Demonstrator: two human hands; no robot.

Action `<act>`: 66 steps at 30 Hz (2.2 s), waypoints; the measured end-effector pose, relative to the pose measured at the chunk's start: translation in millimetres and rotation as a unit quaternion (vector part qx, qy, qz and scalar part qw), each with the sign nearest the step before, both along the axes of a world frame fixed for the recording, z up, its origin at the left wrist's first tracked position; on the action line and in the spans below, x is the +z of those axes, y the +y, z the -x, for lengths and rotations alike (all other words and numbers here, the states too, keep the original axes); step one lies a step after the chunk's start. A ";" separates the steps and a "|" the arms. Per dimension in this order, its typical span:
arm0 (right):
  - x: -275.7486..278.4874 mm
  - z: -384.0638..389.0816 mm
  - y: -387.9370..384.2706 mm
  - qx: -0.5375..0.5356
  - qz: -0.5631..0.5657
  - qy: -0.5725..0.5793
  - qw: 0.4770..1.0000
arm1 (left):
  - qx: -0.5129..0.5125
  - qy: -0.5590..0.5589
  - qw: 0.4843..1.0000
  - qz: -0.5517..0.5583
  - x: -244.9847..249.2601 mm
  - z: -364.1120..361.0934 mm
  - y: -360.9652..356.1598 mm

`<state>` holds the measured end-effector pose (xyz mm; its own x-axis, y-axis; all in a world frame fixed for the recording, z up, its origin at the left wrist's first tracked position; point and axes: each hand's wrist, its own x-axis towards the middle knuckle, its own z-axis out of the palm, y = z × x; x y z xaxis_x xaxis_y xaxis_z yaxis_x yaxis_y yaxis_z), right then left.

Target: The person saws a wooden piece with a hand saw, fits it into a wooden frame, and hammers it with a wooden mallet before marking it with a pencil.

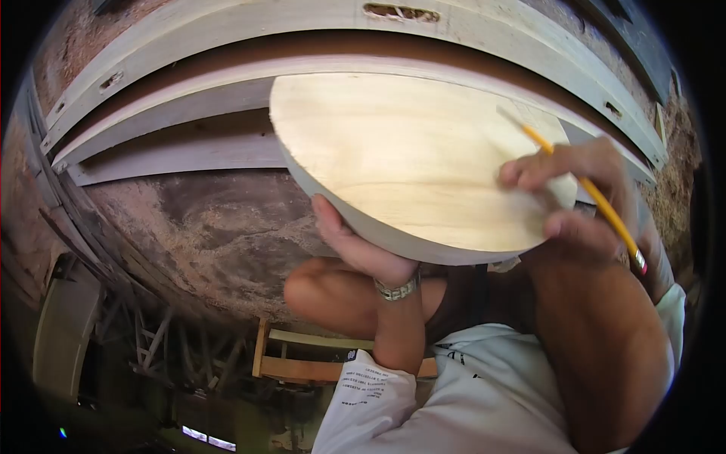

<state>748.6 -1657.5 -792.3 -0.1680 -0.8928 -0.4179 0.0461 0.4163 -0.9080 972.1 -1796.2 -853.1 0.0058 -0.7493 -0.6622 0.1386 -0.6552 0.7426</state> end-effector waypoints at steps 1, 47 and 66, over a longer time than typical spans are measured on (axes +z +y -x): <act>3.2 6.6 2.0 0.014 -0.031 0.052 0.998 | 0.013 0.010 1.000 -0.013 0.4 -1.2 -0.7; -0.3 35.6 17.2 -0.125 0.031 0.124 0.984 | -0.035 -0.052 0.998 0.016 1.0 9.2 1.2; -39.5 3.7 9.5 -0.203 -0.062 -0.138 0.967 | 0.005 -0.013 1.000 -0.021 -2.6 -0.9 3.1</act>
<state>745.0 -1648.0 -831.8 -0.3610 -0.7168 -0.5965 0.4633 0.4173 -0.7818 973.0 -1793.1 -855.7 0.0304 -0.7203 -0.6930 0.1256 -0.6851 0.7175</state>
